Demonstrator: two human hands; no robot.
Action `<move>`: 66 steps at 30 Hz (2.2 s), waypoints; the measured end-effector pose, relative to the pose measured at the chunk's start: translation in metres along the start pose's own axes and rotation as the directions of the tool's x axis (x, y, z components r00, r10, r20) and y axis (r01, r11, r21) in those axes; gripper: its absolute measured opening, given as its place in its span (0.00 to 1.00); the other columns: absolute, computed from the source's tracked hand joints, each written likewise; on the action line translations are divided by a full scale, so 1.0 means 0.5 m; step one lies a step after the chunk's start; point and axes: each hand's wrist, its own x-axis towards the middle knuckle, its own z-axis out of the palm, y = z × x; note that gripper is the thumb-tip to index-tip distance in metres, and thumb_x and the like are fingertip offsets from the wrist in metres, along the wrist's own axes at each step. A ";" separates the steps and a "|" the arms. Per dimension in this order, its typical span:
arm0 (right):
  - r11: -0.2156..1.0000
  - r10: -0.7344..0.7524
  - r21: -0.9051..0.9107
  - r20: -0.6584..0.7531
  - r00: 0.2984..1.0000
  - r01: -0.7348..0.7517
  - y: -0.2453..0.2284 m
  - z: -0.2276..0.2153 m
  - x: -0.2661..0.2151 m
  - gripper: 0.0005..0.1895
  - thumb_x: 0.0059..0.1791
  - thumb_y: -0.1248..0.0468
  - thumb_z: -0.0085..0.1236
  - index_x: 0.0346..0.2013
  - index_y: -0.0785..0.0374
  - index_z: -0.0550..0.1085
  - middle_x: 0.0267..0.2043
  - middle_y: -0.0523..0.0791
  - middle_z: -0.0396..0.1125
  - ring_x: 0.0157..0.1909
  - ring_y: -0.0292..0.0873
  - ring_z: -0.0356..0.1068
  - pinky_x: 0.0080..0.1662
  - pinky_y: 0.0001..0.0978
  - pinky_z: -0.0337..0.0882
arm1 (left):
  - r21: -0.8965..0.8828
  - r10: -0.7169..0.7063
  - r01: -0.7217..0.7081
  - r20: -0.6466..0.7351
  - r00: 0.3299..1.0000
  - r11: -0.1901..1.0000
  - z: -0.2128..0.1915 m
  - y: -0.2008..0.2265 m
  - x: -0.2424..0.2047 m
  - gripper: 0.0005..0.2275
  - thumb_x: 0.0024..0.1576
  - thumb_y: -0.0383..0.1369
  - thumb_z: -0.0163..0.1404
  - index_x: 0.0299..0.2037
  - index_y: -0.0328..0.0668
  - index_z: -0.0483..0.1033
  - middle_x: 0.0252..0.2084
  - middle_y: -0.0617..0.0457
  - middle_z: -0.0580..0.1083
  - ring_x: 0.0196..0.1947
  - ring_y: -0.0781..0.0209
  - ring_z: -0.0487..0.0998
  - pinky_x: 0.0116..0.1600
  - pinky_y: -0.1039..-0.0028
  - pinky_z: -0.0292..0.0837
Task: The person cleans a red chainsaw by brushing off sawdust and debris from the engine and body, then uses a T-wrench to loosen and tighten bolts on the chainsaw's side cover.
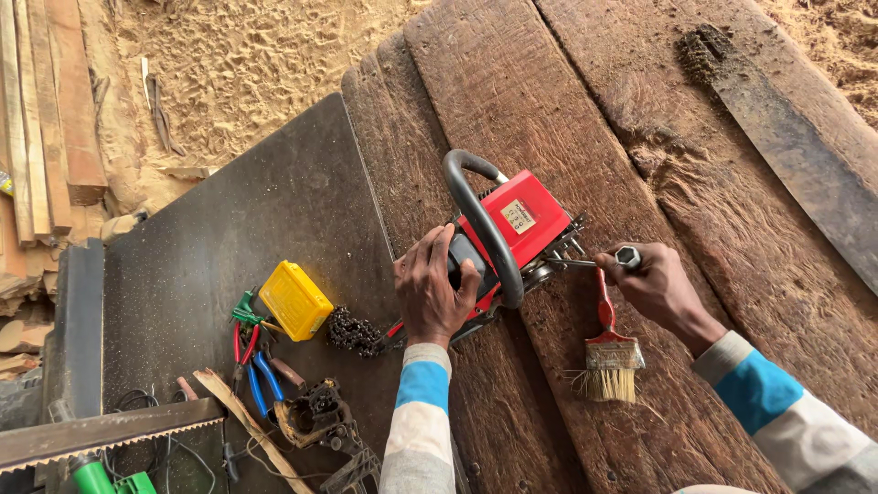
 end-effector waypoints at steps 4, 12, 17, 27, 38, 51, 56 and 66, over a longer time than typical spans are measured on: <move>0.997 -0.067 0.026 0.048 0.997 0.066 -0.011 -0.001 -0.006 0.13 0.52 0.56 0.55 0.36 0.61 0.81 0.19 0.43 0.69 0.19 0.37 0.63 0.21 0.36 0.62 | -0.002 0.015 -0.015 -0.016 1.000 1.000 -0.007 0.000 0.012 0.24 0.62 0.48 0.39 0.60 0.42 0.72 0.58 0.46 0.75 0.59 0.47 0.76 0.64 0.51 0.64; 0.973 0.185 0.170 -0.187 0.965 -0.154 0.003 -0.118 -0.023 0.14 0.53 0.56 0.58 0.45 0.62 0.80 0.32 0.46 0.74 0.29 0.39 0.68 0.29 0.34 0.69 | 0.007 0.019 -0.019 -0.019 1.000 1.000 -0.015 0.008 0.004 0.24 0.61 0.50 0.43 0.60 0.42 0.72 0.58 0.47 0.75 0.58 0.48 0.76 0.63 0.52 0.65; 0.415 -0.725 -0.910 -0.326 0.607 0.007 -0.003 -0.134 -0.042 0.31 0.44 0.33 0.48 0.41 0.53 0.78 0.37 0.45 0.73 0.35 0.38 0.71 0.33 0.28 0.72 | 0.026 0.016 -0.015 -0.018 1.000 1.000 -0.011 0.009 0.003 0.25 0.62 0.53 0.42 0.59 0.43 0.73 0.57 0.47 0.75 0.58 0.48 0.76 0.62 0.52 0.65; 0.670 0.140 -0.740 0.050 0.989 -0.057 0.041 0.070 -0.037 0.37 0.45 0.26 0.52 0.24 0.58 0.79 0.20 0.46 0.70 0.19 0.42 0.67 0.25 0.40 0.64 | -0.027 0.095 -0.094 0.032 0.995 0.995 -0.025 0.013 -0.005 0.33 0.60 0.60 0.41 0.65 0.39 0.67 0.65 0.43 0.70 0.67 0.45 0.69 0.68 0.49 0.59; 0.829 0.437 -0.446 0.140 0.888 -0.338 0.083 0.000 -0.042 0.24 0.50 0.40 0.55 0.38 0.55 0.84 0.33 0.43 0.79 0.32 0.40 0.79 0.40 0.35 0.79 | 0.207 0.011 -0.075 0.295 0.956 0.975 -0.021 0.080 0.031 0.53 0.43 0.71 0.47 0.70 0.34 0.52 0.67 0.24 0.58 0.65 0.21 0.60 0.63 0.24 0.49; 0.860 0.470 0.177 0.087 0.878 -0.478 0.240 -0.081 -0.122 0.21 0.54 0.53 0.57 0.44 0.71 0.82 0.39 0.55 0.79 0.36 0.49 0.76 0.42 0.45 0.78 | -0.054 -0.050 0.093 0.540 0.840 0.994 -0.071 0.019 0.152 0.33 0.40 0.60 0.58 0.51 0.48 0.79 0.54 0.42 0.73 0.57 0.40 0.74 0.63 0.46 0.64; 0.795 0.377 0.532 -0.058 0.924 -0.291 0.095 -0.090 -0.168 0.15 0.52 0.59 0.54 0.44 0.68 0.80 0.40 0.53 0.78 0.37 0.46 0.76 0.42 0.42 0.77 | -0.268 -0.067 0.219 0.481 0.874 0.938 -0.069 -0.014 0.169 0.34 0.35 0.61 0.59 0.45 0.43 0.77 0.41 0.48 0.80 0.47 0.47 0.81 0.58 0.57 0.73; 0.929 -0.018 0.307 -0.524 0.852 0.208 -0.195 0.052 -0.141 0.08 0.56 0.68 0.57 0.46 0.68 0.80 0.38 0.46 0.72 0.39 0.35 0.68 0.39 0.25 0.68 | -0.282 -0.009 0.194 0.548 0.837 0.940 -0.051 -0.063 0.188 0.31 0.37 0.61 0.58 0.38 0.42 0.78 0.42 0.44 0.78 0.47 0.45 0.81 0.54 0.56 0.75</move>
